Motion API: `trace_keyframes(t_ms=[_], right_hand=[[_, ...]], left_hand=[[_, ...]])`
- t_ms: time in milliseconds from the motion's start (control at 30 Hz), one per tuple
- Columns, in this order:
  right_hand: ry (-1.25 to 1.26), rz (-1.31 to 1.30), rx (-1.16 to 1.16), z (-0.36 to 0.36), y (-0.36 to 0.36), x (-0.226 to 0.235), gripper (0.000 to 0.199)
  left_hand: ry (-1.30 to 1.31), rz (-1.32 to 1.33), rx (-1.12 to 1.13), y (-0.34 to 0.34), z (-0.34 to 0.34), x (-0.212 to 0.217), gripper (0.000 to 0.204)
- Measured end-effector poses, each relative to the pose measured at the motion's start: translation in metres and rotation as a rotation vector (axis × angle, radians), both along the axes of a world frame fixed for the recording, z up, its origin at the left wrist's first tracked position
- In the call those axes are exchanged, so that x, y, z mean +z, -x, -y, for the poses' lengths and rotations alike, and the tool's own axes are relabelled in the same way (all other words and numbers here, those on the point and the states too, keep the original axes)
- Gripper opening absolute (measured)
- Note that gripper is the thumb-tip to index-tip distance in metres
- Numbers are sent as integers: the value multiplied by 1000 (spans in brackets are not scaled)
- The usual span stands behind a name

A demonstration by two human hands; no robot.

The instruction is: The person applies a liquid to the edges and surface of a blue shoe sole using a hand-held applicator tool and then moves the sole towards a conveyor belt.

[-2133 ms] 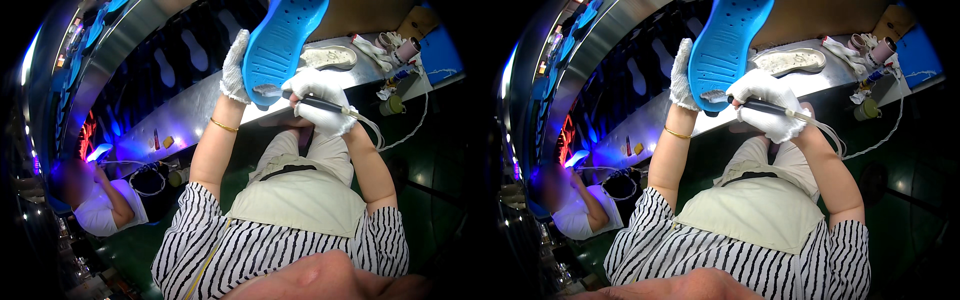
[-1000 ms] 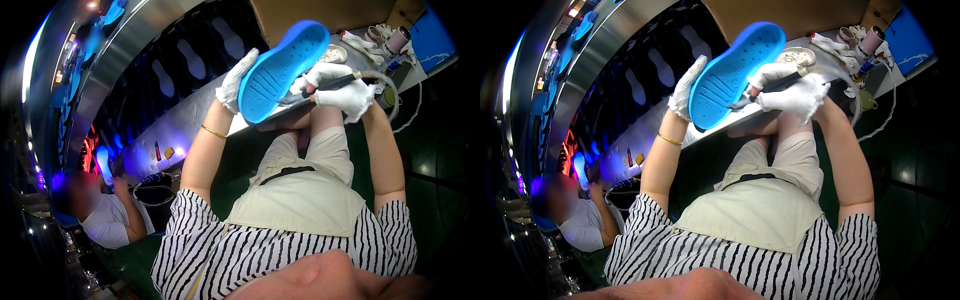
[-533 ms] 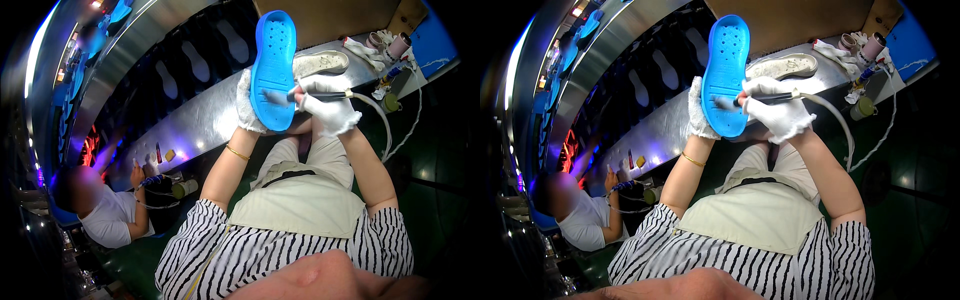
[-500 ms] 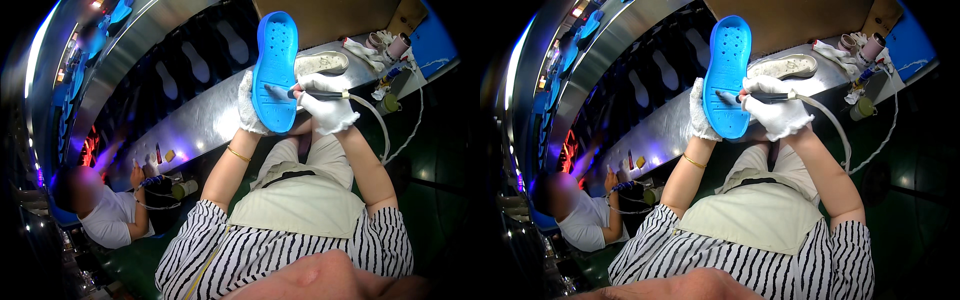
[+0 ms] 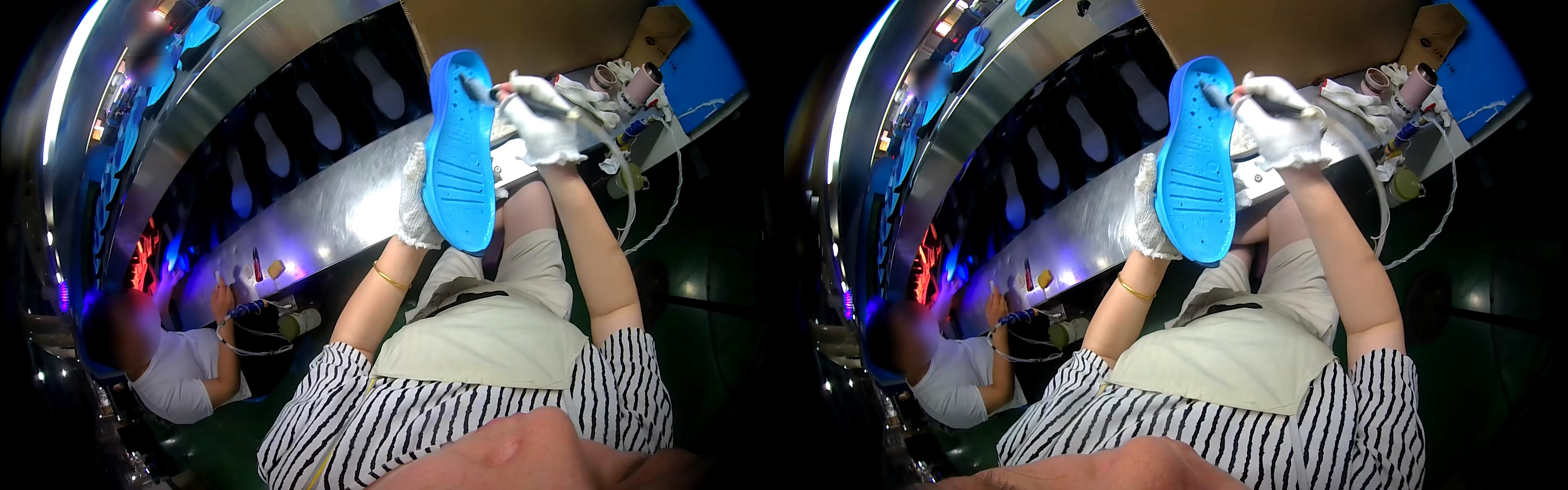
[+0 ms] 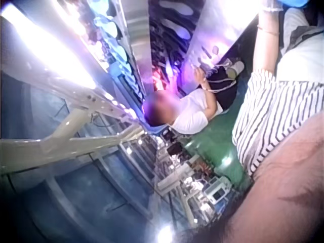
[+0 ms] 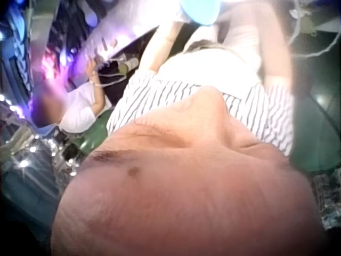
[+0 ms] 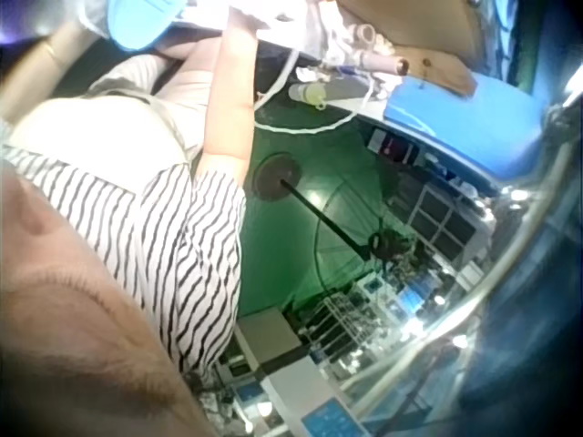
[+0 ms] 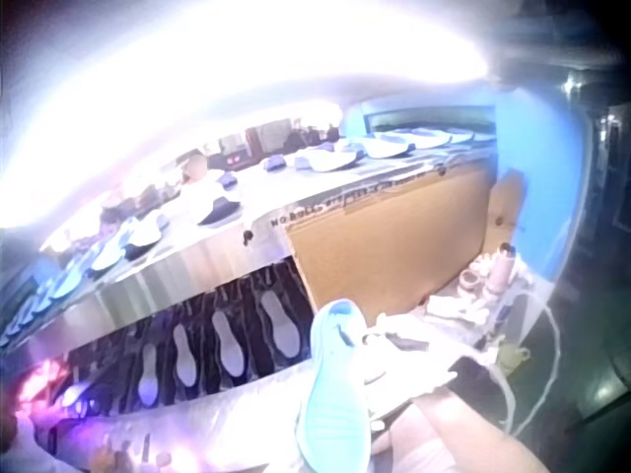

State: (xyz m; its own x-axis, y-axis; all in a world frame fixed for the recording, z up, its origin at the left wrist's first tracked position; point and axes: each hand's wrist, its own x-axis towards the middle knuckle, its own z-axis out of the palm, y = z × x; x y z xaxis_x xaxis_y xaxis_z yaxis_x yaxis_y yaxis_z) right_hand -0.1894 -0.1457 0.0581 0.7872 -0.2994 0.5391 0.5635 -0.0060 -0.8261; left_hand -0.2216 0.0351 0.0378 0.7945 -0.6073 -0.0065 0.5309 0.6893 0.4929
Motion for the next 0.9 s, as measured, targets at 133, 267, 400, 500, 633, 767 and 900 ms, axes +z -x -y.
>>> trace_keyframes(t_ms=[133, 267, 400, 500, 633, 767, 900], right_hand=[[130, -61, 284, -16, 30, -7, 14], [169, -163, 503, 1, 47, 0, 17], [544, 224, 204, 0, 42, 24, 20], [864, 420, 219, 6, 49, 34, 22], [805, 296, 236, 17, 76, 48, 22], [571, 248, -62, 36, 93, 55, 23], [425, 248, -7, 33, 93, 46, 24]], left_hand=[[199, -63, -24, -15, -15, -7, 70], [-8, -38, 60, -15, -16, 5, 70], [-164, 99, 102, -16, -15, 15, 70], [-238, 156, 235, -29, -17, 18, 68], [-280, 291, 247, -29, -27, 52, 70], [-119, 600, 23, -58, -17, 120, 84], [-39, 657, 110, -108, 2, 206, 63]])
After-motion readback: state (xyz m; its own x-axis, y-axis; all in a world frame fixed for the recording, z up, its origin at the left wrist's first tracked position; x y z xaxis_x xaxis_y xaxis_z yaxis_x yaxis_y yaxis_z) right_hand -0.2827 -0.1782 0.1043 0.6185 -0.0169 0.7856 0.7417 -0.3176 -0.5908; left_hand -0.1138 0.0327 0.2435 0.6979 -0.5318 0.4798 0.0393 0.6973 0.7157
